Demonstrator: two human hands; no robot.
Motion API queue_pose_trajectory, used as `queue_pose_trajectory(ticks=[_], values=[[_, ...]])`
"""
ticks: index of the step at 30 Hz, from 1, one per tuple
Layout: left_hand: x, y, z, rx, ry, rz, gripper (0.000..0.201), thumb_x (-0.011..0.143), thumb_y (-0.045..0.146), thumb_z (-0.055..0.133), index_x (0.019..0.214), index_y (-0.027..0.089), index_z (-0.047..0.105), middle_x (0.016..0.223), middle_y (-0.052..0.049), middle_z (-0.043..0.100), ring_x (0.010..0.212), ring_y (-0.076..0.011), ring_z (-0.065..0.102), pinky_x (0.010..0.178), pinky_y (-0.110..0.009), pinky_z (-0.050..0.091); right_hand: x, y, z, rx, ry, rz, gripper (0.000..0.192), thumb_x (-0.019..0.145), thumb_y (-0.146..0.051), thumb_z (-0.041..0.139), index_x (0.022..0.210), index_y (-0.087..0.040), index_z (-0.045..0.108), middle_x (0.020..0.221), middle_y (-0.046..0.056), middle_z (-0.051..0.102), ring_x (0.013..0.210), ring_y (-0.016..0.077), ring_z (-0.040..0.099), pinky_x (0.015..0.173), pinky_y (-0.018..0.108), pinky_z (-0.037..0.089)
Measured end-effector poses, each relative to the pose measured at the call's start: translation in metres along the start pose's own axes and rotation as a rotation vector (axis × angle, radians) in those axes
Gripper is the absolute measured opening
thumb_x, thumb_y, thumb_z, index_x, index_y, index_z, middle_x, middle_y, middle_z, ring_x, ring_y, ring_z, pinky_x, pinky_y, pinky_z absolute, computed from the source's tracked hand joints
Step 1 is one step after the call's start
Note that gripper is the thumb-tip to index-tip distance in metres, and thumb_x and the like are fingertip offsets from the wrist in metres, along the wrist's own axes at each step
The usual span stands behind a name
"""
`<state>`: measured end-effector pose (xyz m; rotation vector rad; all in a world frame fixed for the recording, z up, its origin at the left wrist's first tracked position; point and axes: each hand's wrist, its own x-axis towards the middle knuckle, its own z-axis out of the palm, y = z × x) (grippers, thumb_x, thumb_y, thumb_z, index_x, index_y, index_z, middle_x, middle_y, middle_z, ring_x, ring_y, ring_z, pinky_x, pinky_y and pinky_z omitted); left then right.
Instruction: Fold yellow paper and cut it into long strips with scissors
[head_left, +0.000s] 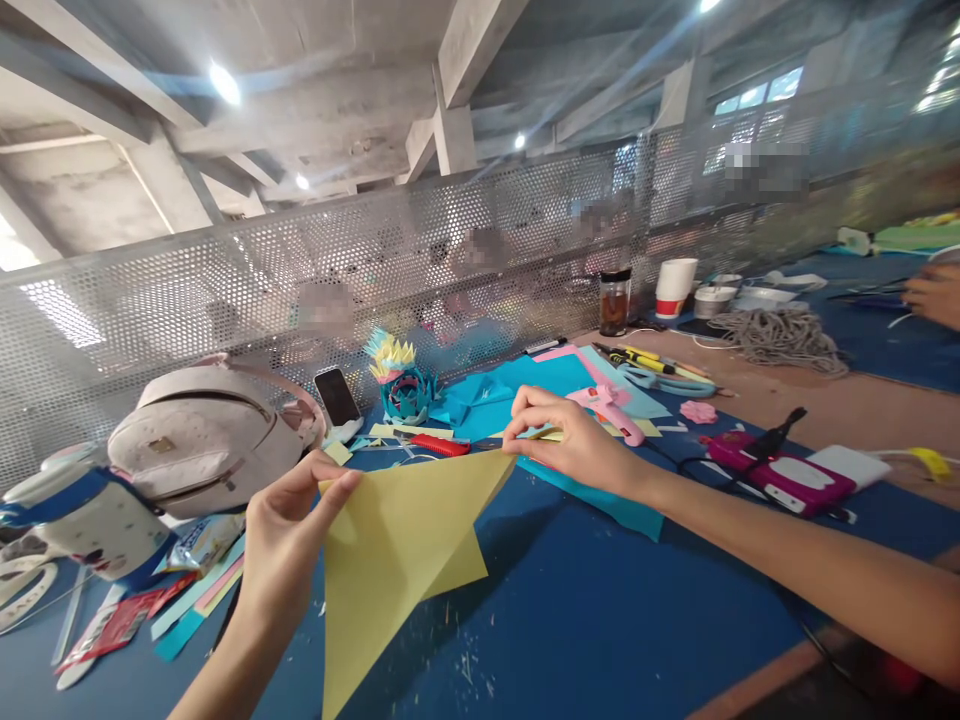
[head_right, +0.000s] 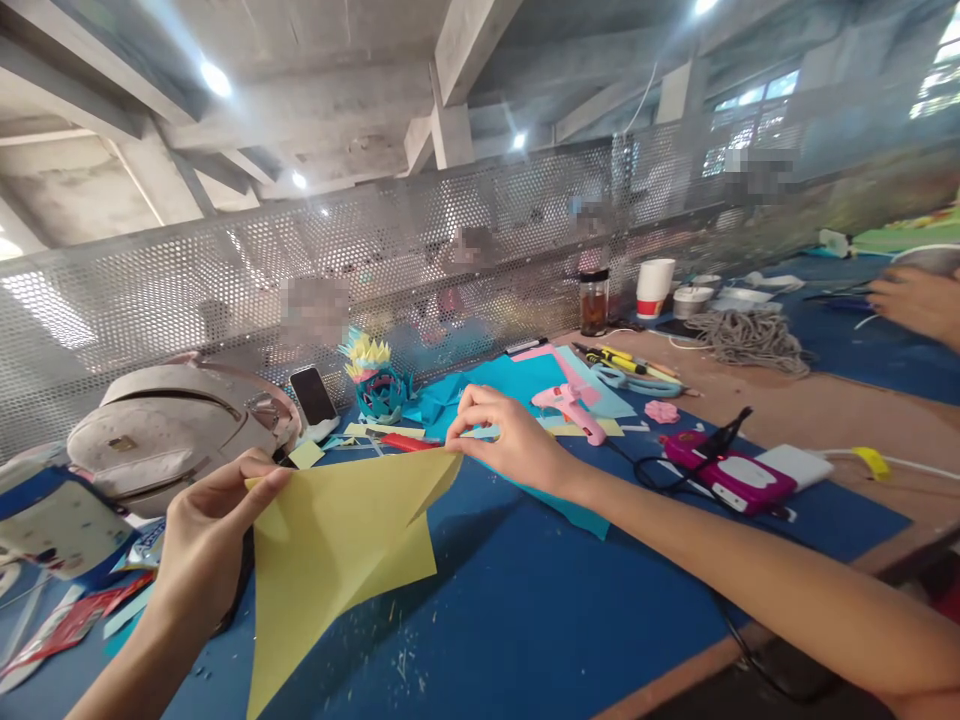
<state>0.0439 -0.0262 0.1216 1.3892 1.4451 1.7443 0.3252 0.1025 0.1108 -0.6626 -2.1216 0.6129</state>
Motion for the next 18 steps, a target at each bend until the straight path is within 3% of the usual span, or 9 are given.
queue_pose_trajectory(ticks=[4, 7, 10, 12, 15, 18], values=[[0.004, -0.013, -0.012, -0.034, 0.097, -0.068, 0.031, 0.071, 0.042, 0.082, 0.067, 0.017, 0.065, 0.07, 0.003, 0.052, 0.061, -0.0105, 0.047, 0.051, -0.018, 0.035, 0.0, 0.032, -0.009, -0.007, 0.047, 0.09, 0.031, 0.084, -0.049, 0.067, 0.073, -0.02, 0.07, 0.085, 0.004, 0.054, 0.077, 0.0186, 0.053, 0.07, 0.034, 0.042], [0.006, -0.018, -0.013, -0.016, 0.136, -0.009, 0.03, 0.071, 0.041, 0.082, 0.066, 0.017, 0.065, 0.069, 0.003, 0.052, 0.062, -0.0113, 0.046, 0.052, -0.018, 0.035, 0.002, 0.04, -0.008, 0.048, 0.112, 0.138, 0.034, 0.082, -0.052, 0.067, 0.074, -0.019, 0.068, 0.087, 0.005, 0.057, 0.076, 0.0188, 0.053, 0.07, 0.034, 0.042], [0.005, -0.018, -0.006, 0.026, 0.067, 0.046, 0.027, 0.075, 0.04, 0.079, 0.067, 0.017, 0.066, 0.069, 0.002, 0.052, 0.066, -0.0122, 0.047, 0.056, -0.019, 0.035, 0.007, 0.026, 0.003, 0.222, 0.052, 0.094, 0.03, 0.09, -0.049, 0.059, 0.092, -0.021, 0.068, 0.101, 0.006, 0.064, 0.093, 0.0212, 0.06, 0.079, 0.034, 0.047], [0.003, -0.017, 0.0, 0.035, 0.057, 0.083, 0.025, 0.077, 0.039, 0.078, 0.068, 0.018, 0.067, 0.07, 0.003, 0.051, 0.067, -0.0119, 0.046, 0.058, -0.02, 0.034, 0.009, 0.012, 0.011, 0.285, -0.022, 0.078, 0.028, 0.09, -0.046, 0.06, 0.1, -0.022, 0.068, 0.101, 0.006, 0.068, 0.093, 0.0207, 0.062, 0.079, 0.032, 0.048], [0.002, -0.015, 0.0, 0.084, 0.033, 0.116, 0.022, 0.082, 0.038, 0.074, 0.073, 0.02, 0.066, 0.071, 0.004, 0.053, 0.069, -0.0125, 0.048, 0.061, -0.021, 0.035, 0.011, -0.002, 0.017, 0.243, -0.005, 0.098, 0.022, 0.086, -0.042, 0.067, 0.085, -0.02, 0.07, 0.087, 0.004, 0.07, 0.083, 0.0189, 0.063, 0.075, 0.03, 0.048], [0.006, -0.01, -0.006, 0.308, -0.039, 0.242, 0.015, 0.088, 0.035, 0.067, 0.08, 0.022, 0.068, 0.079, 0.002, 0.062, 0.076, -0.0165, 0.055, 0.069, -0.026, 0.039, 0.011, -0.004, 0.016, 0.225, 0.073, 0.117, 0.025, 0.084, -0.043, 0.068, 0.075, -0.019, 0.07, 0.077, 0.003, 0.069, 0.074, 0.0176, 0.061, 0.068, 0.029, 0.047]])
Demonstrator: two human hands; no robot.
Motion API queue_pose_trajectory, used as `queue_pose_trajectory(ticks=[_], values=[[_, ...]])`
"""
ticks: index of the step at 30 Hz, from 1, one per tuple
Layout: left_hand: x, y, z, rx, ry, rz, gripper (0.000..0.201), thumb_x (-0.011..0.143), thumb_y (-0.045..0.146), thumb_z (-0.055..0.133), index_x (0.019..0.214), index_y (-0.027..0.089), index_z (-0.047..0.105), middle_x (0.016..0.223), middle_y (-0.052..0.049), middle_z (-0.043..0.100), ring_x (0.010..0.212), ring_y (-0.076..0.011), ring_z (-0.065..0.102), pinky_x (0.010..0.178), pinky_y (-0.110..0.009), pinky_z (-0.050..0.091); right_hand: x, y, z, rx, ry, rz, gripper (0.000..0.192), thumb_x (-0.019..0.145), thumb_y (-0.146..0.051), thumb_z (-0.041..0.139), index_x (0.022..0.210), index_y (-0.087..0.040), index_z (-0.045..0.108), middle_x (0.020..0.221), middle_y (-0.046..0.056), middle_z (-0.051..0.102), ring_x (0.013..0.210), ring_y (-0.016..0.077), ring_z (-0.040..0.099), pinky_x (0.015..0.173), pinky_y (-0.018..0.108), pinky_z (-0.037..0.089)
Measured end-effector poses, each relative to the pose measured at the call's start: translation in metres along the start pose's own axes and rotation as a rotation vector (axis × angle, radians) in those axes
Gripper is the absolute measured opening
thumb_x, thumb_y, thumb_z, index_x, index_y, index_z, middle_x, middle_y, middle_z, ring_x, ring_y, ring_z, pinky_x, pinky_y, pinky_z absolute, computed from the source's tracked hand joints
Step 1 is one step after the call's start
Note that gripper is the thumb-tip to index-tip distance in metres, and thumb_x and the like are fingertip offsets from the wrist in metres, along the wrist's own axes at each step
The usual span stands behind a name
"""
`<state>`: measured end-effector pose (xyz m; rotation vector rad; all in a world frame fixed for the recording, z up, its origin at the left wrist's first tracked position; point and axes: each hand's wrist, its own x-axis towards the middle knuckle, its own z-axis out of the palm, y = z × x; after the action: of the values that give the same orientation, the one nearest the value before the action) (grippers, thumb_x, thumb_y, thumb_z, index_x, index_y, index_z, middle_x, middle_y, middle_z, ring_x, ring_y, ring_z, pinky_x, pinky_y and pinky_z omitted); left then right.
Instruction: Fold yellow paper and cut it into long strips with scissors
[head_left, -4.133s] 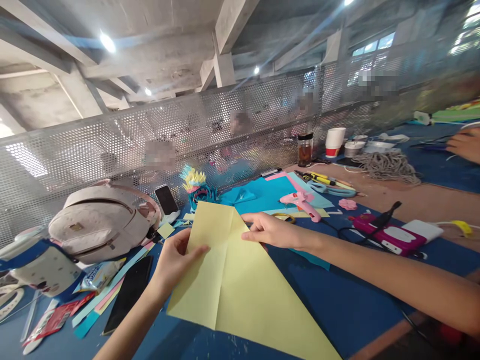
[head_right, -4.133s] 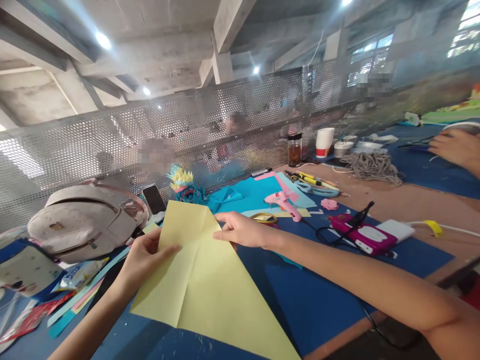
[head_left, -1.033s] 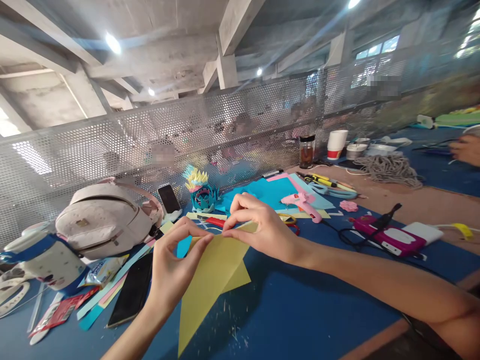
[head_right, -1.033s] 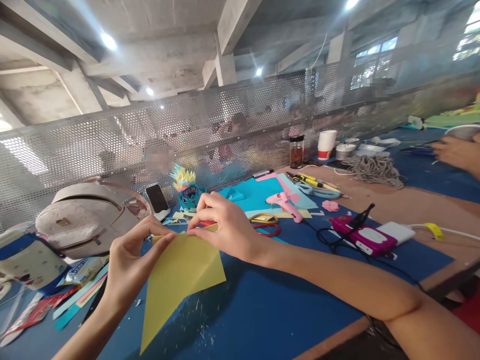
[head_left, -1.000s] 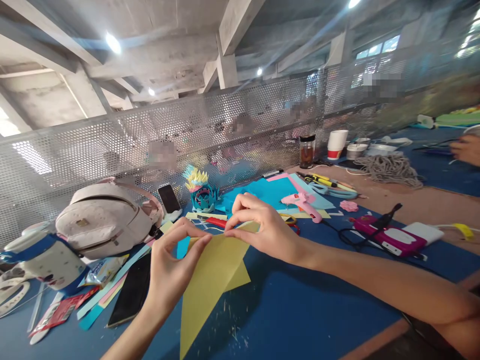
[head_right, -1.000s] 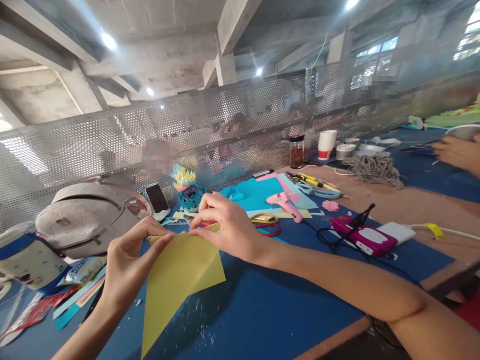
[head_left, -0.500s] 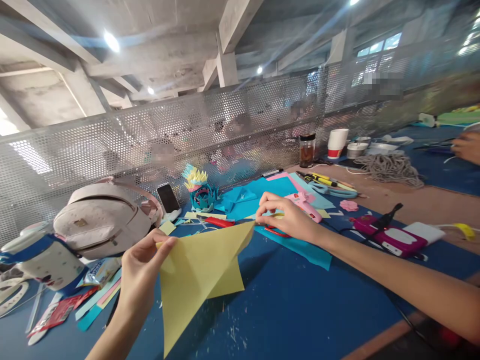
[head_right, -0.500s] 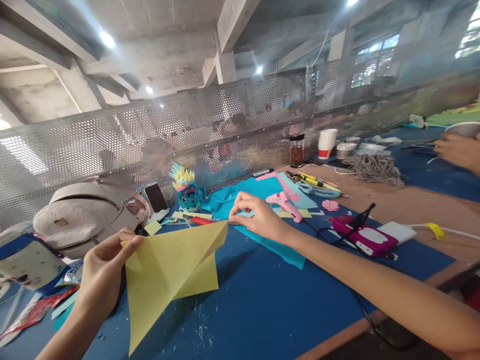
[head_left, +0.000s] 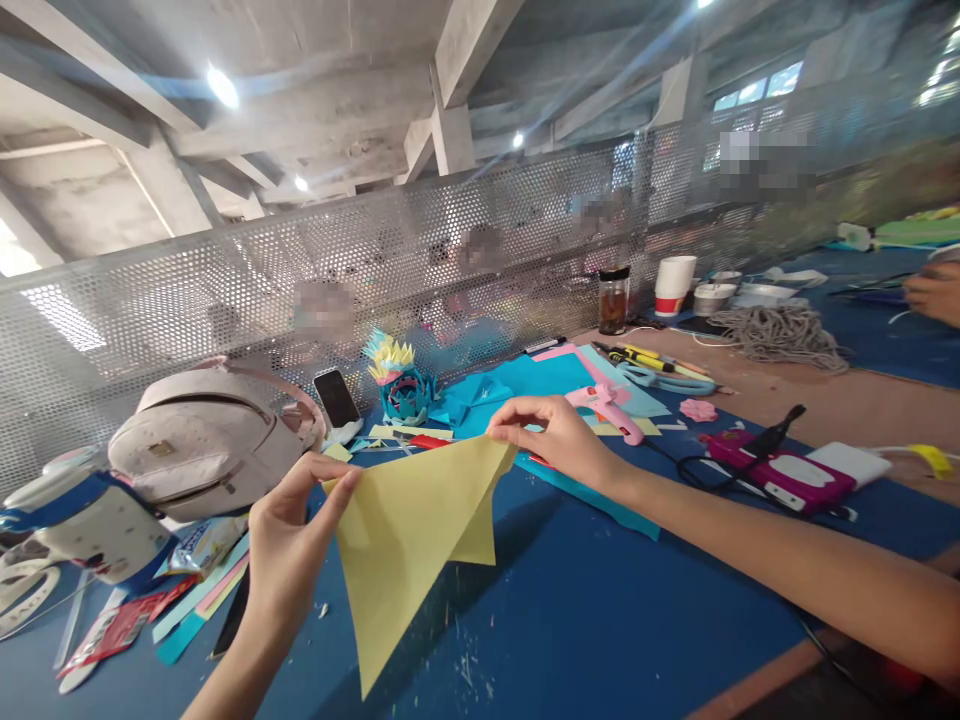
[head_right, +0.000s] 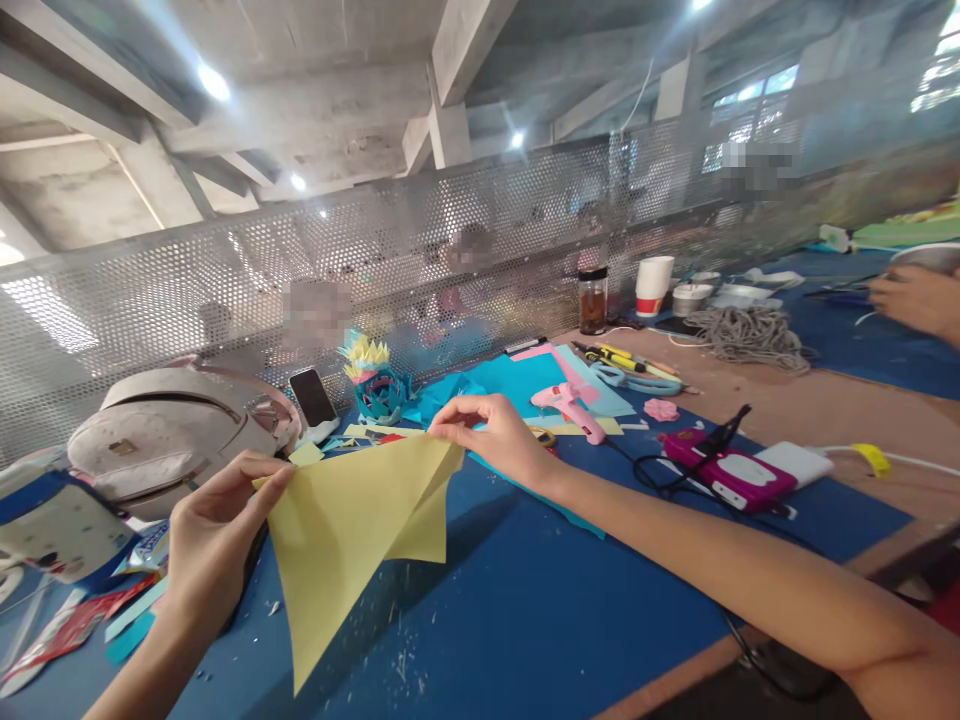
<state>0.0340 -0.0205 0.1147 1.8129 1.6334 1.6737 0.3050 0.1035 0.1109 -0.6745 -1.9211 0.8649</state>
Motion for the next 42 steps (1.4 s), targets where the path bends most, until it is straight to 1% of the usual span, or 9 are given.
queue_pose_trajectory(ticks=[4, 7, 11, 15, 28, 36, 39, 41, 42], values=[[0.011, 0.01, 0.005, 0.469, -0.101, 0.399, 0.006, 0.088, 0.025, 0.067, 0.083, 0.026, 0.071, 0.086, 0.001, 0.072, 0.083, -0.0212, 0.062, 0.084, -0.036, 0.036, 0.002, -0.003, 0.005, -0.041, 0.0, -0.045, 0.023, 0.085, -0.04, 0.067, 0.076, -0.019, 0.069, 0.077, 0.002, 0.068, 0.07, 0.0156, 0.06, 0.064, 0.028, 0.045], [0.021, 0.023, 0.027, 0.469, -0.228, 0.474, 0.007, 0.088, 0.025, 0.067, 0.083, 0.026, 0.072, 0.081, 0.002, 0.074, 0.077, -0.0196, 0.065, 0.08, -0.034, 0.038, 0.005, -0.011, 0.016, -0.084, -0.003, -0.112, 0.02, 0.087, -0.037, 0.066, 0.078, -0.019, 0.069, 0.08, 0.003, 0.069, 0.072, 0.0152, 0.059, 0.064, 0.027, 0.043], [0.032, 0.035, 0.052, 0.26, -0.247, 0.382, 0.013, 0.089, 0.027, 0.067, 0.078, 0.023, 0.071, 0.077, 0.001, 0.075, 0.074, -0.0189, 0.067, 0.077, -0.033, 0.042, 0.006, -0.02, 0.026, -0.096, -0.001, -0.199, 0.018, 0.089, -0.035, 0.066, 0.08, -0.019, 0.068, 0.082, 0.003, 0.068, 0.074, 0.0149, 0.058, 0.066, 0.028, 0.043], [0.032, 0.035, 0.054, 0.145, -0.3, 0.242, 0.015, 0.087, 0.027, 0.066, 0.074, 0.022, 0.07, 0.077, 0.0, 0.074, 0.076, -0.0192, 0.067, 0.077, -0.032, 0.044, 0.002, -0.021, 0.021, -0.117, 0.025, -0.232, 0.016, 0.089, -0.031, 0.066, 0.078, -0.019, 0.066, 0.08, 0.002, 0.066, 0.072, 0.0148, 0.057, 0.067, 0.028, 0.044], [0.012, 0.009, 0.006, 0.019, -0.302, -0.024, 0.024, 0.091, 0.038, 0.06, 0.075, 0.02, 0.063, 0.077, -0.002, 0.063, 0.078, -0.019, 0.056, 0.07, -0.026, 0.039, 0.001, -0.014, -0.016, -0.149, 0.147, -0.109, 0.03, 0.087, -0.049, 0.062, 0.077, -0.02, 0.064, 0.082, 0.005, 0.067, 0.076, 0.019, 0.058, 0.069, 0.031, 0.045], [0.001, -0.02, -0.018, -0.19, -0.342, -0.107, 0.027, 0.092, 0.039, 0.061, 0.073, 0.02, 0.063, 0.073, 0.0, 0.058, 0.073, -0.0156, 0.052, 0.069, -0.023, 0.041, 0.003, 0.009, -0.037, -0.083, 0.189, -0.05, 0.03, 0.085, -0.049, 0.065, 0.079, -0.019, 0.065, 0.083, 0.005, 0.067, 0.076, 0.0194, 0.058, 0.068, 0.031, 0.046], [0.014, -0.033, -0.014, -0.303, -0.294, -0.188, 0.027, 0.091, 0.04, 0.065, 0.074, 0.019, 0.064, 0.075, -0.001, 0.059, 0.077, -0.0155, 0.054, 0.074, -0.023, 0.044, 0.006, 0.01, -0.04, -0.044, 0.078, -0.032, 0.029, 0.084, -0.047, 0.067, 0.077, -0.019, 0.066, 0.082, 0.004, 0.066, 0.075, 0.0181, 0.058, 0.068, 0.03, 0.046], [0.027, -0.038, 0.001, -0.493, -0.33, -0.262, 0.028, 0.088, 0.046, 0.067, 0.078, 0.019, 0.066, 0.084, -0.005, 0.063, 0.086, -0.0196, 0.059, 0.082, -0.029, 0.049, 0.008, 0.004, -0.036, -0.017, -0.081, -0.029, 0.027, 0.083, -0.045, 0.069, 0.076, -0.018, 0.067, 0.08, 0.003, 0.066, 0.075, 0.017, 0.059, 0.07, 0.029, 0.046], [0.032, -0.038, 0.012, -0.598, -0.403, -0.323, 0.031, 0.085, 0.049, 0.069, 0.084, 0.019, 0.068, 0.096, -0.008, 0.066, 0.097, -0.0241, 0.061, 0.087, -0.034, 0.051, 0.009, 0.0, -0.032, -0.001, -0.164, -0.033, 0.026, 0.083, -0.044, 0.069, 0.076, -0.019, 0.067, 0.079, 0.002, 0.067, 0.075, 0.0165, 0.059, 0.071, 0.029, 0.046]])
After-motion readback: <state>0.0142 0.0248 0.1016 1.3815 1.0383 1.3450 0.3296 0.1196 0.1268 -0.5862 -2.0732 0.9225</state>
